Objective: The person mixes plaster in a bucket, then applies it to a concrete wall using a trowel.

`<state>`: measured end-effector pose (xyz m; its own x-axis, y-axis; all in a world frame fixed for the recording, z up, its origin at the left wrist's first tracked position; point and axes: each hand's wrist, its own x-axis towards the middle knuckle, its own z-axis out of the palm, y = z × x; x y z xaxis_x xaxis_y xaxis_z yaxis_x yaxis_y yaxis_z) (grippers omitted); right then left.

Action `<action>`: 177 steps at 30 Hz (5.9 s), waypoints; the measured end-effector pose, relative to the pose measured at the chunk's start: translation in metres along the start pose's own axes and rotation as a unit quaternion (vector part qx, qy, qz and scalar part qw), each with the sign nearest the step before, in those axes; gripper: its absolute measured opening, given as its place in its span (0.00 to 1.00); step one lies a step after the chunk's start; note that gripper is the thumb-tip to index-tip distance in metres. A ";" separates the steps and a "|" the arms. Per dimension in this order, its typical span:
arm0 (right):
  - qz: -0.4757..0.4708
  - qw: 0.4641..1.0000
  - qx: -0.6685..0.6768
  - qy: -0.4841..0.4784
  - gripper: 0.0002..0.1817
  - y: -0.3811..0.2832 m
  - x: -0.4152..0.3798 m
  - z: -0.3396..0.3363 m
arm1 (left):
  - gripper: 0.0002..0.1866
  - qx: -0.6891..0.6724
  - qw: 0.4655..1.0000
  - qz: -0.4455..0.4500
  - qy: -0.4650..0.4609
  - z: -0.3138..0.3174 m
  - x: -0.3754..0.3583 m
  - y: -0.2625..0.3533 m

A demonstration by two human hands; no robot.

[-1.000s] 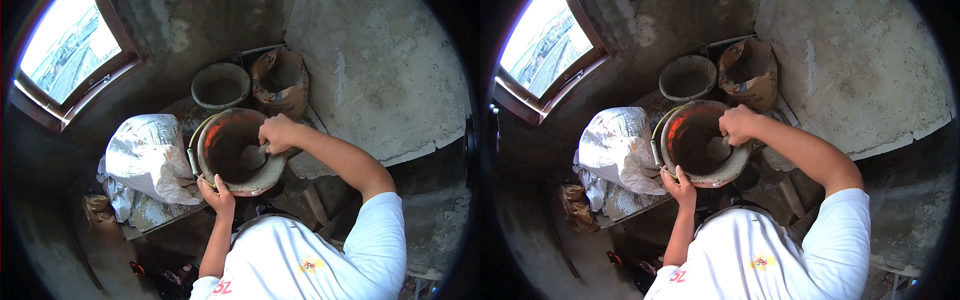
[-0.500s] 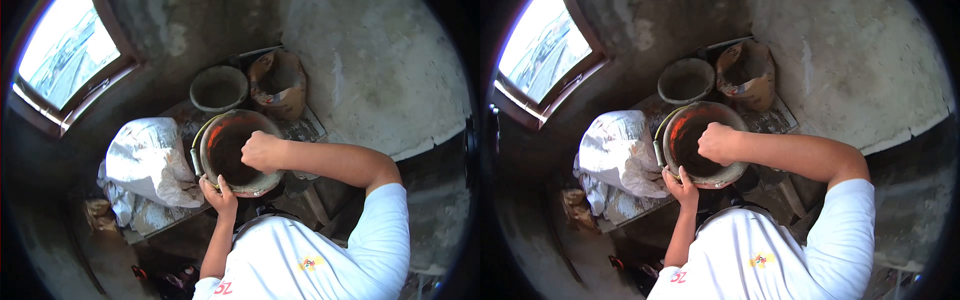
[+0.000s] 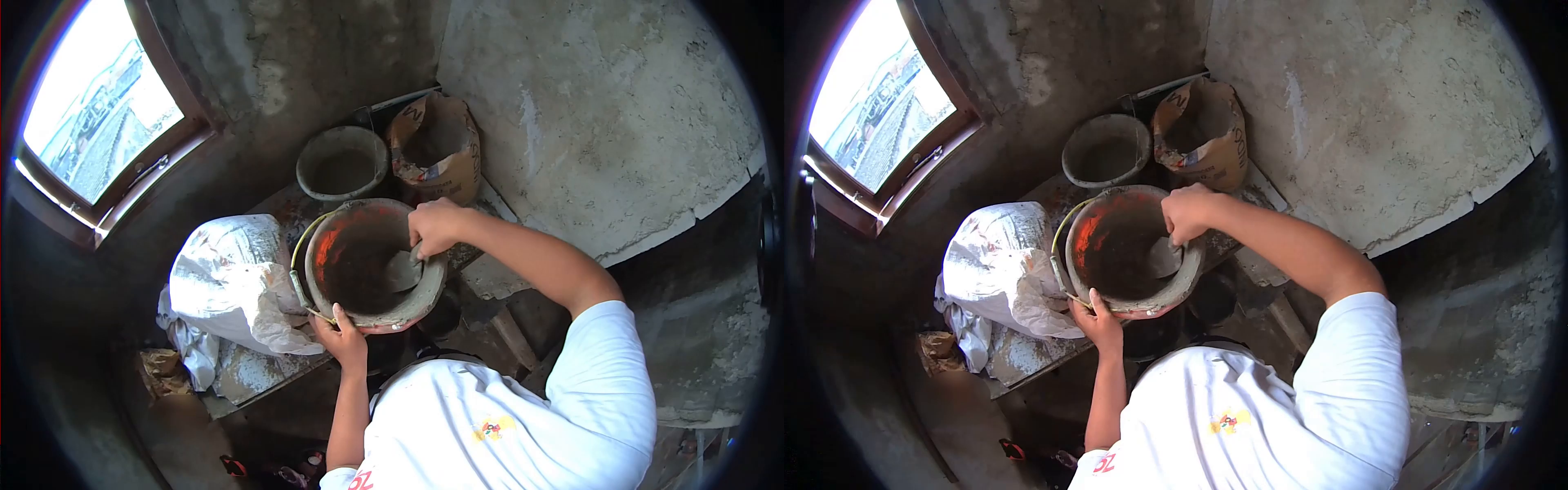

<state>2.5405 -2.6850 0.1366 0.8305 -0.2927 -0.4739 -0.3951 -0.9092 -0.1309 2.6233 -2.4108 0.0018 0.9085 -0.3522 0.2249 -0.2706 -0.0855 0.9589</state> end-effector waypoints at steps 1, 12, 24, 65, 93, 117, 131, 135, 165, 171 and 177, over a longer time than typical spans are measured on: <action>-0.003 1.000 0.003 0.001 0.17 -0.004 -0.002 -0.007 | 0.13 0.000 1.000 0.004 0.003 0.000 -0.002 -0.007; -0.185 0.947 -0.210 0.157 0.06 -0.076 0.001 0.024 | 0.17 -0.034 0.998 -0.051 -0.006 0.001 -0.001 -0.017; -0.153 0.949 -0.238 0.136 0.07 -0.074 -0.020 -0.008 | 0.18 -0.046 0.996 -0.071 0.015 0.006 -0.005 -0.029; -0.055 0.674 0.694 -0.249 0.21 0.025 0.243 -0.109 | 0.13 0.056 0.993 -0.061 0.086 0.013 -0.006 -0.016; -0.002 0.973 -0.230 -0.031 0.35 -0.032 -0.027 -0.019 | 0.15 -0.158 0.987 0.005 0.026 0.024 0.002 -0.002; 0.051 0.996 -0.065 -0.028 0.17 -0.053 -0.022 0.001 | 0.15 -0.152 0.985 0.057 -0.064 0.011 -0.001 -0.007; -0.057 0.935 -0.349 0.030 0.08 -0.064 -0.020 -0.006 | 0.17 -0.077 0.990 0.105 -0.061 0.018 -0.007 -0.005; -0.085 0.931 -0.354 -0.018 0.10 -0.076 -0.023 0.000 | 0.17 -0.045 0.990 0.127 -0.045 0.019 -0.006 0.001; -0.100 0.988 -0.112 0.039 0.13 -0.025 -0.010 0.016 | 0.15 -0.069 0.997 0.000 0.027 0.024 -0.012 -0.007; -0.168 0.979 -0.119 -0.014 0.15 -0.028 -0.015 -0.001 | 0.17 0.021 0.998 -0.045 0.049 0.009 -0.021 -0.022; -0.179 0.974 -0.021 0.137 0.17 0.007 0.011 0.014 | 0.17 0.164 0.976 0.067 0.123 0.018 -0.012 0.052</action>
<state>2.5414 -2.6904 0.1182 0.9880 -0.0170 -0.1537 -0.0488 -0.9773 -0.2060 2.5929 -2.4273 0.0456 0.8961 -0.1500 0.4176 -0.4428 -0.3630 0.8198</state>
